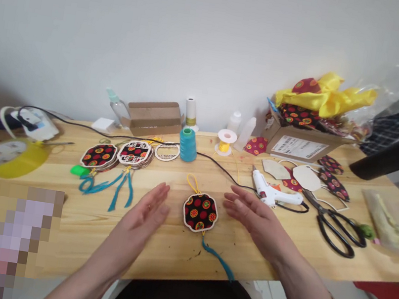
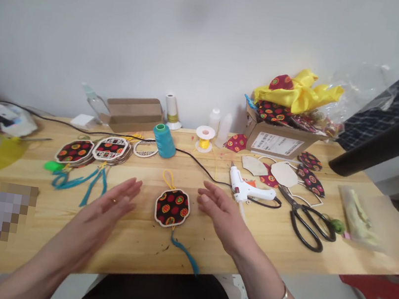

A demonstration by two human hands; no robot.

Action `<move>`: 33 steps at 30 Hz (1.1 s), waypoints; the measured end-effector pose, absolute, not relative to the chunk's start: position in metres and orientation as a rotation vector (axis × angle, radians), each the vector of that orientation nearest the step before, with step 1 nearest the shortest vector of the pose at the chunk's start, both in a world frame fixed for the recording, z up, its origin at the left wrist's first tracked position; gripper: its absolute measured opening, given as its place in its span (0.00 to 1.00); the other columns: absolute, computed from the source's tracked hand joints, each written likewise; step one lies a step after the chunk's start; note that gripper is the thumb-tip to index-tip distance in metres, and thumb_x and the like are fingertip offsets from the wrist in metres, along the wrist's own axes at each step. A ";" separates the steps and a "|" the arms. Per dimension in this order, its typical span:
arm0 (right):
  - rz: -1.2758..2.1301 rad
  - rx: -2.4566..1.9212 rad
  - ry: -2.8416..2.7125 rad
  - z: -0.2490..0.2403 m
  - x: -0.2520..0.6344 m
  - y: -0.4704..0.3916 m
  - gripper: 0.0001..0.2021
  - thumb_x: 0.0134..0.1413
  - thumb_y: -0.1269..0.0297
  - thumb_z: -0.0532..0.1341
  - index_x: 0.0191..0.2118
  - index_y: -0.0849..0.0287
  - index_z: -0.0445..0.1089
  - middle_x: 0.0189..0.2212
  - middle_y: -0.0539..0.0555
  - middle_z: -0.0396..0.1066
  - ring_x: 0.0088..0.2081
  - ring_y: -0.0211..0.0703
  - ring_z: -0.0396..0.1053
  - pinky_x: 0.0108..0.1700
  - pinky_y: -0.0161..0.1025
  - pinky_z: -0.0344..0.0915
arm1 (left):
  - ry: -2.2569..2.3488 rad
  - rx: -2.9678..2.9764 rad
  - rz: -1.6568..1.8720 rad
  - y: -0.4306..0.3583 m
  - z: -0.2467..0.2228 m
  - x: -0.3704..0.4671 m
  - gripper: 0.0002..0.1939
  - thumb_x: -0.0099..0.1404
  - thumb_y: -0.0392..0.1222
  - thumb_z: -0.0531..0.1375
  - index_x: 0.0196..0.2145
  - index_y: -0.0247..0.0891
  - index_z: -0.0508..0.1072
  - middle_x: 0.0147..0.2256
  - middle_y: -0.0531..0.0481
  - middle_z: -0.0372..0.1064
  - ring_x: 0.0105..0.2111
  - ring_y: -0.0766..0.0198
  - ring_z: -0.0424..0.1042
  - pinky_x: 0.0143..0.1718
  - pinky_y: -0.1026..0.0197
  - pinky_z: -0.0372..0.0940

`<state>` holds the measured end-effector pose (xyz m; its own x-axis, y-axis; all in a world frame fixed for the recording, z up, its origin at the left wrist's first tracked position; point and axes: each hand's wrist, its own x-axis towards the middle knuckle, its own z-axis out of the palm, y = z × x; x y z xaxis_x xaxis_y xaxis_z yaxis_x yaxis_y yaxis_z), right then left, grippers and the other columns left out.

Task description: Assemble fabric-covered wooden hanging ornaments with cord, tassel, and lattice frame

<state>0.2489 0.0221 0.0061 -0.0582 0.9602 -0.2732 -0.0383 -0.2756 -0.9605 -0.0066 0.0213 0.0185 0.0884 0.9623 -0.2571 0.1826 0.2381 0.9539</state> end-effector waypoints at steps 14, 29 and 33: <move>1.665 -1.302 -0.927 0.014 0.251 0.019 0.25 0.52 0.53 0.63 0.54 0.58 0.65 0.54 0.64 0.68 0.50 0.54 0.71 0.55 0.57 0.62 | 0.909 0.264 0.645 0.025 0.035 -0.018 0.25 0.63 0.54 0.58 0.47 0.28 0.70 0.55 0.32 0.64 0.62 0.44 0.54 0.62 0.48 0.48; 0.569 -1.638 -2.244 0.008 0.204 0.019 0.50 0.37 0.52 0.71 0.64 0.69 0.52 0.61 0.68 0.57 0.62 0.63 0.51 0.62 0.59 0.53 | 0.867 0.207 0.659 0.026 0.032 -0.016 0.21 0.66 0.51 0.55 0.44 0.29 0.71 0.52 0.34 0.65 0.58 0.46 0.59 0.59 0.48 0.48; 0.509 -1.665 -2.261 0.004 0.196 0.016 0.51 0.38 0.51 0.69 0.65 0.69 0.48 0.60 0.67 0.58 0.62 0.66 0.50 0.61 0.61 0.52 | 0.858 0.226 0.668 0.025 0.028 -0.018 0.20 0.66 0.50 0.55 0.44 0.29 0.72 0.53 0.34 0.65 0.56 0.47 0.61 0.58 0.48 0.50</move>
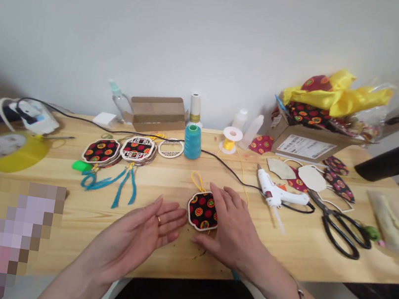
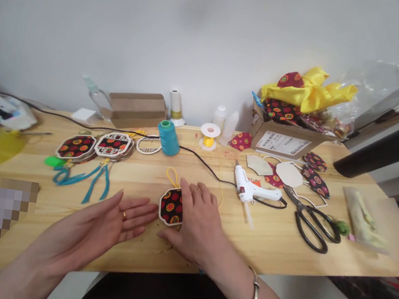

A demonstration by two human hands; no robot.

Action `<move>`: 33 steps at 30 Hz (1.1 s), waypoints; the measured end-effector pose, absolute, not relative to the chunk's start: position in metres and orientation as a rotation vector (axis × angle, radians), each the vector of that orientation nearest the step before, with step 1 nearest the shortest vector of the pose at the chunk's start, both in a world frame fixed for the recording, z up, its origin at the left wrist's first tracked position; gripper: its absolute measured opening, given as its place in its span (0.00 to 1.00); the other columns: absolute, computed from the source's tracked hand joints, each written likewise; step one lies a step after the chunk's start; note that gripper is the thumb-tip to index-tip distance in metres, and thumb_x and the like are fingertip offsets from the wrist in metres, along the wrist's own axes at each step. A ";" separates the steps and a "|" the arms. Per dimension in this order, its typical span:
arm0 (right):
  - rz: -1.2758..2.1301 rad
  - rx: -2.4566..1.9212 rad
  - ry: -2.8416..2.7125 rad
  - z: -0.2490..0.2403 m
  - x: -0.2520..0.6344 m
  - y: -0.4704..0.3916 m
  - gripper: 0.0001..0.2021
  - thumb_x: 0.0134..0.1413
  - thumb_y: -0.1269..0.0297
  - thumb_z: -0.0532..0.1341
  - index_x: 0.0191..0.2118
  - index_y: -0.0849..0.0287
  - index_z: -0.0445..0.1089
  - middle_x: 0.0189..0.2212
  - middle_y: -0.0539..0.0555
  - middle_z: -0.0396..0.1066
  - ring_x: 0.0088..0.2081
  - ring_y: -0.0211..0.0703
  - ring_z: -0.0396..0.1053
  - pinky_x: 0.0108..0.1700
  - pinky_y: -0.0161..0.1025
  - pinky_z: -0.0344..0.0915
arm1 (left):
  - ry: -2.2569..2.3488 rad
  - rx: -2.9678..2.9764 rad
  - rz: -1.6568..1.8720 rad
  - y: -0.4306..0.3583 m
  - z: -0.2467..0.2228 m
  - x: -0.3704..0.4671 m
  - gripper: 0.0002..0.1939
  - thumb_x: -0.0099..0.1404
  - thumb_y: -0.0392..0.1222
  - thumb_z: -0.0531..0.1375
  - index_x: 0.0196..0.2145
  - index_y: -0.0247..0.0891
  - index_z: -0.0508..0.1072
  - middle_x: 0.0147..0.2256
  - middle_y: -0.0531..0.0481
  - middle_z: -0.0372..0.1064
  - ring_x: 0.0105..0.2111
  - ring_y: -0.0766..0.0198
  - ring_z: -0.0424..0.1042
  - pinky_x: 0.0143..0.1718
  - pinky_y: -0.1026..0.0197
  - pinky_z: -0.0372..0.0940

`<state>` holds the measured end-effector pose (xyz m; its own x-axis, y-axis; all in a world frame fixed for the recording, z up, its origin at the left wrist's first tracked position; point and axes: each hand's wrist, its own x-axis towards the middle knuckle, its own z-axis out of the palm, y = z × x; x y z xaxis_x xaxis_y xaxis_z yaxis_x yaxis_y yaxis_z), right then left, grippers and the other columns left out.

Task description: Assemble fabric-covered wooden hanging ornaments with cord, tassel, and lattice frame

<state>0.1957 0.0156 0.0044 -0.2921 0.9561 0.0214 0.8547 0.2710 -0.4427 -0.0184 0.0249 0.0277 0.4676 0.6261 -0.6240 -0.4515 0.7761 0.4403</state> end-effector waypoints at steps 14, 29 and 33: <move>0.385 -1.672 -2.276 0.001 0.189 0.018 0.44 0.46 0.53 0.63 0.65 0.69 0.47 0.55 0.67 0.63 0.58 0.64 0.55 0.56 0.59 0.56 | 0.835 0.224 0.709 0.023 0.020 -0.027 0.20 0.63 0.49 0.60 0.45 0.28 0.72 0.55 0.32 0.63 0.60 0.44 0.56 0.59 0.48 0.49; 0.321 -1.617 -2.290 -0.001 0.191 0.025 0.44 0.44 0.57 0.64 0.64 0.72 0.48 0.50 0.69 0.65 0.53 0.63 0.60 0.52 0.59 0.61 | 0.837 0.223 0.711 0.022 0.019 -0.028 0.20 0.63 0.49 0.60 0.45 0.29 0.72 0.57 0.33 0.63 0.61 0.45 0.57 0.60 0.48 0.48; 0.327 -1.632 -2.279 -0.003 0.191 0.025 0.44 0.45 0.56 0.63 0.64 0.75 0.48 0.49 0.71 0.65 0.53 0.64 0.60 0.53 0.59 0.60 | 0.841 0.243 0.709 0.024 0.017 -0.026 0.21 0.62 0.49 0.61 0.46 0.29 0.72 0.56 0.32 0.64 0.60 0.46 0.58 0.61 0.48 0.48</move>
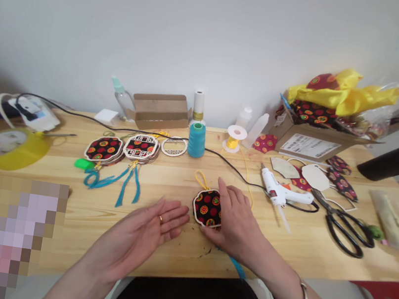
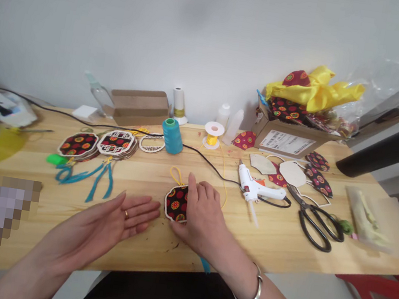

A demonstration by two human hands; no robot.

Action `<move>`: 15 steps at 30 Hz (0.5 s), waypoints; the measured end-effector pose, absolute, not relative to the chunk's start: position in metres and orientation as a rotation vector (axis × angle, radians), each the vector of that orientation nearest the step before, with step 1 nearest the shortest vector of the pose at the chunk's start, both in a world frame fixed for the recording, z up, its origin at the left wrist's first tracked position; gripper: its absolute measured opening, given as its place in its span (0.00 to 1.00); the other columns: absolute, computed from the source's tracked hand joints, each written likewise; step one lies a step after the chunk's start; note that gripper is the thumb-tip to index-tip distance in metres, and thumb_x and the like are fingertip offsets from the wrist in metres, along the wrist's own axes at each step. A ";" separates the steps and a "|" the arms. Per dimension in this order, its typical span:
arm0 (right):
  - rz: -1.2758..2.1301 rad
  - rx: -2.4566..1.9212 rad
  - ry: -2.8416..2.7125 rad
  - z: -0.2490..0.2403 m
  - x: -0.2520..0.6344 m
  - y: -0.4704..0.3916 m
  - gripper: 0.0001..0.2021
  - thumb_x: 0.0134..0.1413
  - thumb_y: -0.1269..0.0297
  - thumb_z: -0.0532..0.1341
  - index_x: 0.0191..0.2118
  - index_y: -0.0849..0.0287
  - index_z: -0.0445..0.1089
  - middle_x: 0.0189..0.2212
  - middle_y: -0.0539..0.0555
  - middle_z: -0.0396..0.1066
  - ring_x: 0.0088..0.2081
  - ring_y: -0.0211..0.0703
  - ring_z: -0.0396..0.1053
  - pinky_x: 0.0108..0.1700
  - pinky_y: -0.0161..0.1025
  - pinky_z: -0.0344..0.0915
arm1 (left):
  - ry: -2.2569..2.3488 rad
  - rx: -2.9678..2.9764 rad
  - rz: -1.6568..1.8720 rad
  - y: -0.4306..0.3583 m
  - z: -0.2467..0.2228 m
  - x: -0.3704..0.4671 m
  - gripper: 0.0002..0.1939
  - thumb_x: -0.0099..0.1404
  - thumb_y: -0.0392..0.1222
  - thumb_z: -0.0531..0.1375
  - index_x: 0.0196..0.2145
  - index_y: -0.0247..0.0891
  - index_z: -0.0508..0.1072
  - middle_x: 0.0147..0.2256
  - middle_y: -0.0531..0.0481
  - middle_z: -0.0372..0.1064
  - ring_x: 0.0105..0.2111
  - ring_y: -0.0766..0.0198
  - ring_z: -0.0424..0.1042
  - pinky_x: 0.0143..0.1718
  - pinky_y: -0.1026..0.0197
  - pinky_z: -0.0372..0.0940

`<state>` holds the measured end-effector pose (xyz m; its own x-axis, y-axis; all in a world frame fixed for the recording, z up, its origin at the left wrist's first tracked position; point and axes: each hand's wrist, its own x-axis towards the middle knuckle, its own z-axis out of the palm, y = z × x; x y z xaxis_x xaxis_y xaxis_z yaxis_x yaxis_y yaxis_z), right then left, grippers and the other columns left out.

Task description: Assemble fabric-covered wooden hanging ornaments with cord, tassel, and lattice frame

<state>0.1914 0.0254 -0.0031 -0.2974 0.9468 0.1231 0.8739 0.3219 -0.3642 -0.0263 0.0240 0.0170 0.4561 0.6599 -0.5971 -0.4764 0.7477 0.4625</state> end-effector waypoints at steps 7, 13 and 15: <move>0.350 -1.620 -2.275 -0.001 0.195 0.024 0.46 0.43 0.56 0.65 0.63 0.80 0.47 0.51 0.74 0.64 0.53 0.64 0.60 0.54 0.59 0.60 | 0.965 0.403 0.792 0.019 0.019 -0.018 0.22 0.56 0.44 0.68 0.46 0.31 0.72 0.53 0.35 0.68 0.55 0.47 0.66 0.59 0.47 0.54; 0.348 -1.519 -2.238 0.009 0.197 0.018 0.48 0.45 0.56 0.64 0.66 0.72 0.40 0.54 0.73 0.62 0.55 0.64 0.59 0.53 0.61 0.61 | 0.985 0.564 0.775 0.022 0.019 0.002 0.19 0.57 0.39 0.67 0.47 0.34 0.73 0.50 0.39 0.72 0.50 0.50 0.71 0.53 0.49 0.62; 0.333 -1.486 -2.235 0.012 0.195 0.016 0.50 0.45 0.57 0.64 0.67 0.69 0.37 0.54 0.71 0.62 0.55 0.64 0.59 0.53 0.61 0.61 | 0.904 0.599 0.726 0.024 0.016 0.008 0.18 0.58 0.40 0.66 0.47 0.34 0.74 0.49 0.39 0.73 0.48 0.51 0.72 0.50 0.52 0.64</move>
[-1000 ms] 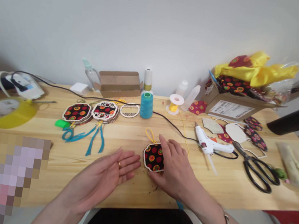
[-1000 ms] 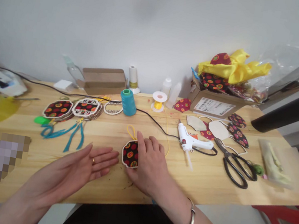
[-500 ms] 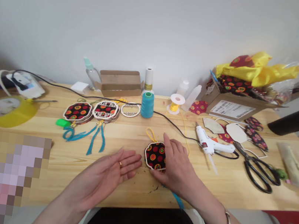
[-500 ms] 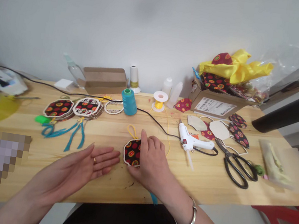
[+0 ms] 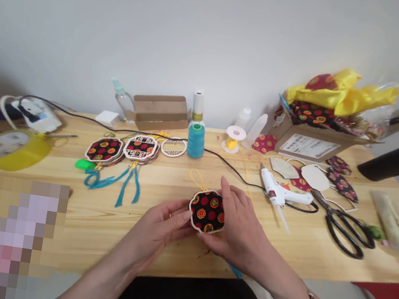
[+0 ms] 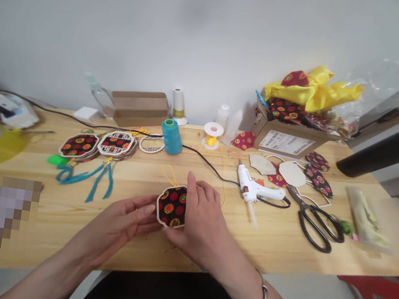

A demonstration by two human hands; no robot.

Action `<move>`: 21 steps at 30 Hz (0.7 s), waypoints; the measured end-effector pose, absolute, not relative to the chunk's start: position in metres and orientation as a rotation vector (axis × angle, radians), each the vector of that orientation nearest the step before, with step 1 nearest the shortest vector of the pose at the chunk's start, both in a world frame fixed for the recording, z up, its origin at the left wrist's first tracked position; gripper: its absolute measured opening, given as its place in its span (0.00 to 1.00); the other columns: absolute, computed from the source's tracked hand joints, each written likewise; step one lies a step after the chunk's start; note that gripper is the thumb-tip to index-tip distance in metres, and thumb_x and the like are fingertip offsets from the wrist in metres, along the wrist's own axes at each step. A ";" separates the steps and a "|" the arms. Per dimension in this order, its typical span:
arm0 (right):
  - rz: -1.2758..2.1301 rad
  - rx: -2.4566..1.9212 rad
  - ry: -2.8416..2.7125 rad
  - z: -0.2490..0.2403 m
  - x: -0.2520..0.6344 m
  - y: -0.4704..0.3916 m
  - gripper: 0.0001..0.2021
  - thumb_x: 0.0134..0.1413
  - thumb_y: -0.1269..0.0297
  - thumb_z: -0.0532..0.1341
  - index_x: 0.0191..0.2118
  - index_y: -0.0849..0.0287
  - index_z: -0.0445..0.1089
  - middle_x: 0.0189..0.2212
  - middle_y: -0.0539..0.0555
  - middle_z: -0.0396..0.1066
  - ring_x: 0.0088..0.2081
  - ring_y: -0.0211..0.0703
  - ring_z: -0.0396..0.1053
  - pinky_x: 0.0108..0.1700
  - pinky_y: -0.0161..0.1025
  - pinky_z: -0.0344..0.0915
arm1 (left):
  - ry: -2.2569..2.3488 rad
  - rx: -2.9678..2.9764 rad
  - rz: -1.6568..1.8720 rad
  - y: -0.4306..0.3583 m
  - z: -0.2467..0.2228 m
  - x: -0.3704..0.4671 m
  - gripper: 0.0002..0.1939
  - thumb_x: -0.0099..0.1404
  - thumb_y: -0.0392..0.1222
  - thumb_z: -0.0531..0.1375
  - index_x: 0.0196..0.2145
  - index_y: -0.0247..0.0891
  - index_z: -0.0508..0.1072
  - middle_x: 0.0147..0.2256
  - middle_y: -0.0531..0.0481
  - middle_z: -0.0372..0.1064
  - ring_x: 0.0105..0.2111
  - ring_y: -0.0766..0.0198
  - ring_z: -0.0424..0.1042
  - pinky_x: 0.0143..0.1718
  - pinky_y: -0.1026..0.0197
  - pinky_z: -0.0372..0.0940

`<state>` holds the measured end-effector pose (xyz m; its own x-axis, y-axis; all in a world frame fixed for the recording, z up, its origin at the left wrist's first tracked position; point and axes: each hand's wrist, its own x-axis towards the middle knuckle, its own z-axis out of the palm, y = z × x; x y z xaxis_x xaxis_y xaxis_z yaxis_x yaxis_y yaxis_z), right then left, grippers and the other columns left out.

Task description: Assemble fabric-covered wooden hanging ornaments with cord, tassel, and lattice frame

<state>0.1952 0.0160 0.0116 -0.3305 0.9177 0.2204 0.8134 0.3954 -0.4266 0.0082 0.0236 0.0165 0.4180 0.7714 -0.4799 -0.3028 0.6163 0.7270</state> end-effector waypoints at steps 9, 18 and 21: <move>0.357 -1.437 -2.251 0.015 0.192 0.010 0.52 0.45 0.58 0.65 0.68 0.67 0.32 0.55 0.70 0.62 0.56 0.64 0.58 0.54 0.62 0.59 | 0.919 0.549 0.745 0.016 0.010 0.020 0.23 0.54 0.39 0.68 0.48 0.35 0.74 0.42 0.40 0.76 0.36 0.56 0.76 0.37 0.57 0.69; 0.392 -1.479 -2.238 0.019 0.194 0.001 0.50 0.44 0.55 0.66 0.66 0.71 0.40 0.55 0.71 0.62 0.58 0.63 0.57 0.57 0.60 0.58 | 0.922 0.591 0.759 0.009 0.012 0.020 0.23 0.57 0.39 0.66 0.51 0.38 0.72 0.41 0.42 0.77 0.34 0.58 0.76 0.34 0.59 0.70; 0.433 -1.465 -2.222 0.021 0.197 -0.004 0.54 0.41 0.49 0.69 0.67 0.68 0.41 0.60 0.71 0.57 0.61 0.64 0.52 0.58 0.62 0.56 | 0.921 0.588 0.761 0.004 0.014 0.020 0.22 0.56 0.39 0.67 0.49 0.36 0.73 0.41 0.42 0.77 0.34 0.59 0.76 0.35 0.60 0.70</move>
